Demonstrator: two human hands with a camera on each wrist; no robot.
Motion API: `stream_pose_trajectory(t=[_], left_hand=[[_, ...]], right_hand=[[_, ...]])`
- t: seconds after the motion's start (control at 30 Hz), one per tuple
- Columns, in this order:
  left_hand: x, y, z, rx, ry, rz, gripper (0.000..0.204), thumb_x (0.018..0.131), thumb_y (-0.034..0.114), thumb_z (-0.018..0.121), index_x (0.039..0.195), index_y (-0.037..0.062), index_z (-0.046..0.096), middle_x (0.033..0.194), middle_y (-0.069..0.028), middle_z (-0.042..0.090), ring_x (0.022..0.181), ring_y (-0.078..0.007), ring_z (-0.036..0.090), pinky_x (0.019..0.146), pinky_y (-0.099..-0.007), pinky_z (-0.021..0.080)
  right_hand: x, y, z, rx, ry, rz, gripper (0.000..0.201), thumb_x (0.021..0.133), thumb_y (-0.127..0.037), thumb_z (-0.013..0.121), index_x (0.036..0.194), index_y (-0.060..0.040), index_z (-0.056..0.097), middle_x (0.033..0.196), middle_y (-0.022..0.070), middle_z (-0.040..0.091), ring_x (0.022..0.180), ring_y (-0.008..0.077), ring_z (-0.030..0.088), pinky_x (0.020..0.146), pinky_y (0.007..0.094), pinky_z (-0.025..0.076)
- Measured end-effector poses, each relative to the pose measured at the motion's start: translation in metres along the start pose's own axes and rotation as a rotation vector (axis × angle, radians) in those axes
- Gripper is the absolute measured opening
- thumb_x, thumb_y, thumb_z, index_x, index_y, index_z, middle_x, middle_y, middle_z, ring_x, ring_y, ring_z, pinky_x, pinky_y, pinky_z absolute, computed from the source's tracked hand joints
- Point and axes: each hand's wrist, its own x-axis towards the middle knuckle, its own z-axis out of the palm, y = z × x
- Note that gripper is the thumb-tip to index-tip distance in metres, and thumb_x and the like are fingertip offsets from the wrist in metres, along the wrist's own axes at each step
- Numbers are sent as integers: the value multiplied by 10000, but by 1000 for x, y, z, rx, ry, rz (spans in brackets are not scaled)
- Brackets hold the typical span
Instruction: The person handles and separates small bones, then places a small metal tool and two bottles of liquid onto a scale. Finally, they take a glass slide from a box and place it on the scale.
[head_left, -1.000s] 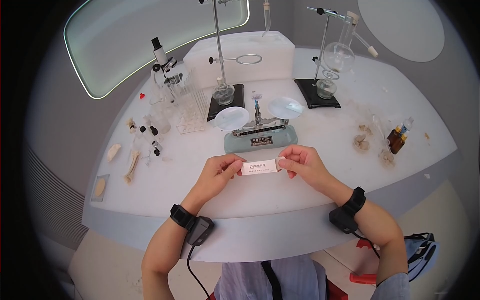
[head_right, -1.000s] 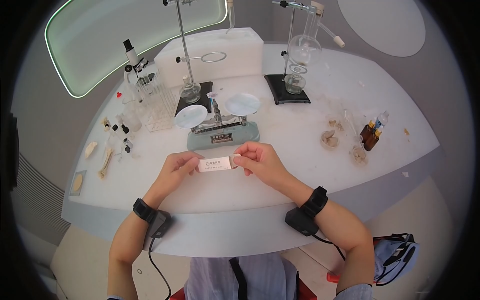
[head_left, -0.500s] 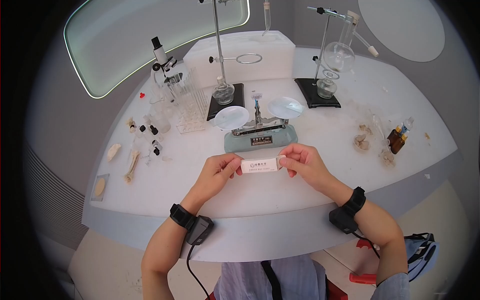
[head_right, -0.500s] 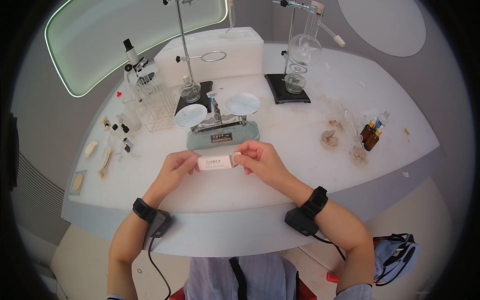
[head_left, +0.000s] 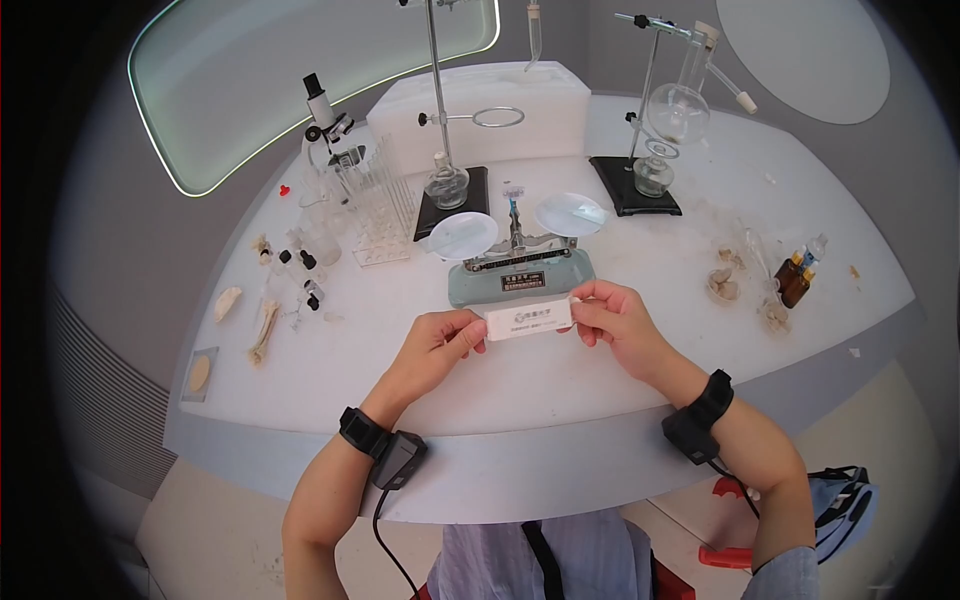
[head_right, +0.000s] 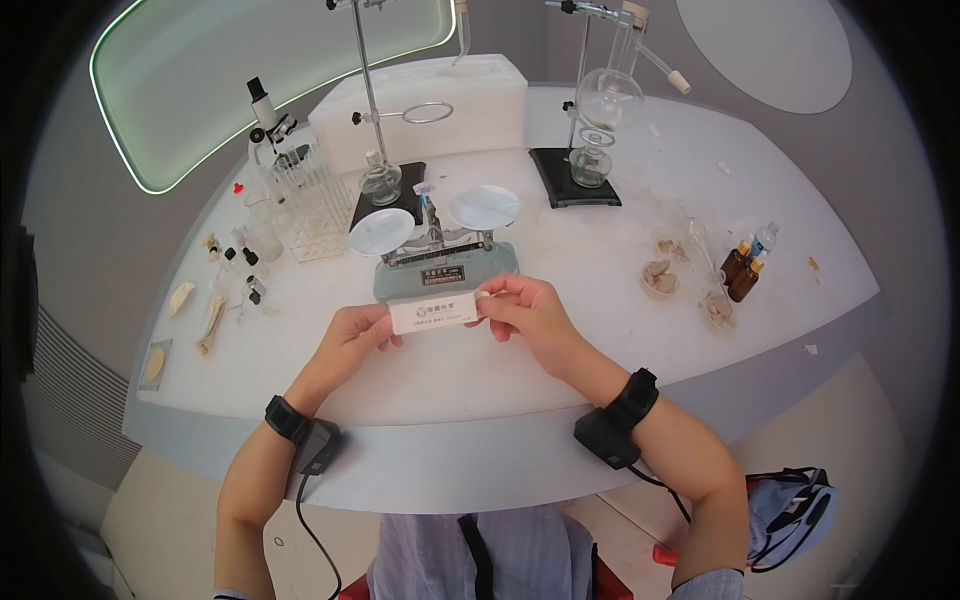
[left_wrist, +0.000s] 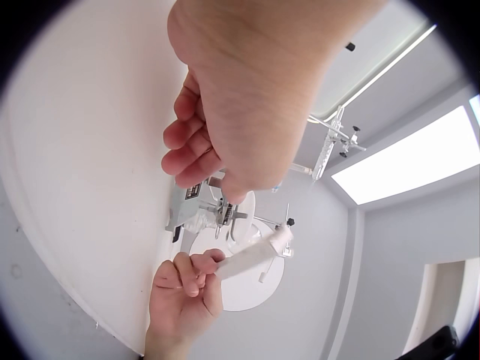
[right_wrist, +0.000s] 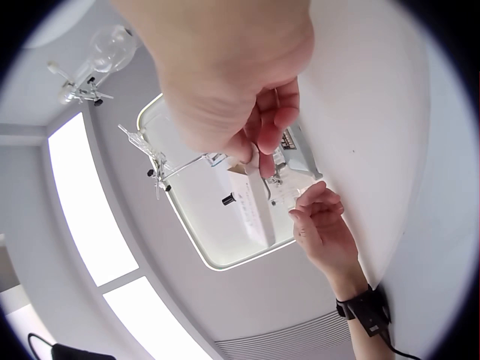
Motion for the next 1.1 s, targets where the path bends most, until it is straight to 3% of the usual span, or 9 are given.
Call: stream_pose_trajectory(t=[0.4, 0.53, 0.73, 0.9, 1.0, 1.1], left_hand=[[0, 1, 0, 19, 4, 9, 340, 989, 293, 585, 920, -25, 685, 754, -15, 624, 706, -85, 516, 649, -251, 429], [-1, 8, 1, 27, 9, -28, 311, 981, 269, 595, 951, -23, 697, 766, -15, 635, 718, -80, 525, 650, -246, 432], [-1, 3, 1, 17, 4, -2, 306, 979, 264, 600, 1001, -21, 708, 771, -11, 641, 716, -68, 519, 648, -233, 424], [0, 6, 1, 36, 8, -44, 290, 972, 250, 608, 993, -23, 702, 764, -5, 637, 701, -61, 511, 643, -233, 425], [0, 4, 0, 66, -4, -47, 284, 972, 249, 611, 980, -21, 701, 755, 1, 630, 689, -58, 503, 635, -231, 419], [0, 5, 1, 37, 9, -11, 293, 974, 258, 614, 977, -22, 701, 753, 2, 628, 689, -55, 505, 633, -227, 417]], right_hand=[[1, 1, 1, -78, -7, 13, 121, 943, -127, 632, 1025, -39, 640, 881, 43, 678, 628, 64, 509, 589, 218, 406], [1, 4, -1, 21, -2, 15, 117, 942, -126, 634, 1024, -42, 641, 875, 40, 674, 625, 65, 508, 590, 216, 406], [0, 2, 3, -116, -5, 43, 113, 948, -123, 624, 1035, -51, 636, 828, 14, 639, 641, 68, 514, 598, 219, 413], [1, 4, -3, 22, -1, 20, 129, 954, -142, 623, 1037, -45, 637, 882, 41, 672, 637, 61, 511, 597, 215, 417], [3, 7, -3, -65, -3, 15, 150, 951, -147, 623, 1035, -25, 641, 904, 75, 714, 629, 60, 522, 573, 213, 422], [1, 3, 0, -60, -2, 41, 136, 956, -145, 619, 1049, -47, 629, 895, 45, 671, 639, 65, 512, 593, 219, 425]])
